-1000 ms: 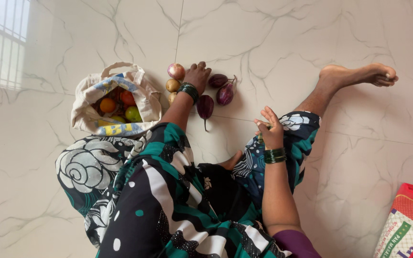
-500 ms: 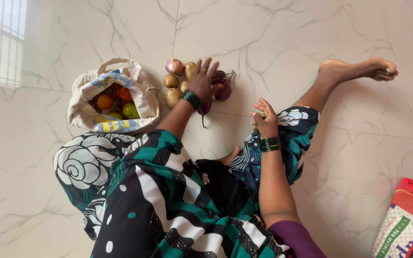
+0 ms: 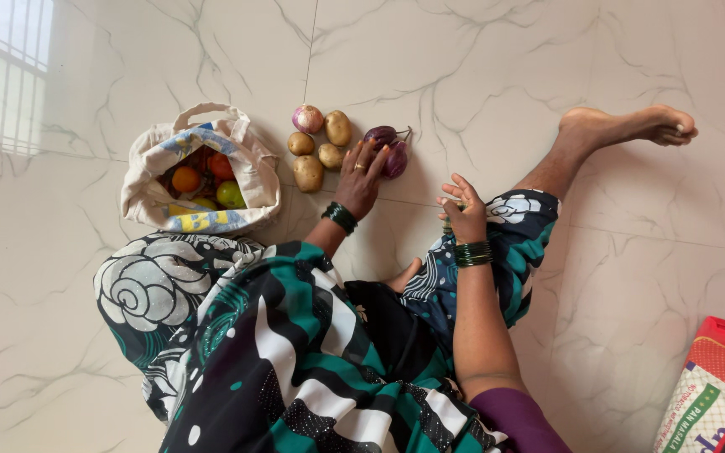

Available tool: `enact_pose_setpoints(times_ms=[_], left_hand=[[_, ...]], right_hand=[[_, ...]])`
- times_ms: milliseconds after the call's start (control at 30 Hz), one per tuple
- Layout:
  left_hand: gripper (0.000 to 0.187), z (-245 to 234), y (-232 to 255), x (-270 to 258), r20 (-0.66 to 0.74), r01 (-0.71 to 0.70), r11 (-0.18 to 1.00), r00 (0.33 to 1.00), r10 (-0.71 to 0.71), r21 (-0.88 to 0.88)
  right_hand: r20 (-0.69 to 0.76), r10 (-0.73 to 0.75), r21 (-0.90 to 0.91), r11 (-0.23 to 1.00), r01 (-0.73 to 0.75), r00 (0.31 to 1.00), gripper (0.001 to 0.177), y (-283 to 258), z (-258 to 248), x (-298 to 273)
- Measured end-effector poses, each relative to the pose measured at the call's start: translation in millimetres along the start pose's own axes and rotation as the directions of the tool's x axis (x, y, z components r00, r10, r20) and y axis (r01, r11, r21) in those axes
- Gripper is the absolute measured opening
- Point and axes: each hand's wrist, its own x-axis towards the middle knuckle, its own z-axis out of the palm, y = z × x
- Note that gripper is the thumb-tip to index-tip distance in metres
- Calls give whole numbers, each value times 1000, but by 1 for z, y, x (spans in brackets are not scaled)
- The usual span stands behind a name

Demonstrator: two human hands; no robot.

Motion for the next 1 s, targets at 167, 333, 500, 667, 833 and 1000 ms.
enact_pose_setpoints(times_ms=[167, 333, 500, 667, 833, 1000], left_hand=[[81, -20, -1, 28, 188, 29, 999, 982, -25, -22], [87, -42, 9, 27, 189, 12, 992, 981, -36, 126], [94, -100, 18, 4, -48, 102, 985, 993, -109, -138], [63, -176, -38, -24, -294, 191, 974, 930, -220, -123], [20, -209, -144, -66, -347, 528, 824, 748, -566, -207], [11, -149, -185, -96, -188, 628, 769, 775, -603, 121]], right_hand=[[-12, 21, -8, 1000, -21, 1000, 60, 1, 0, 3], [-3, 36, -6, 999, -36, 999, 60, 20, -1, 9], [36, 8, 92, 996, -11, 999, 52, 57, -2, 26], [-11, 100, 21, 995, -100, 995, 48, 75, -2, 32], [-100, 70, 191, 980, -50, 993, 59, 67, -3, 34], [-52, -36, 332, 942, 51, 998, 92, 56, -4, 25]])
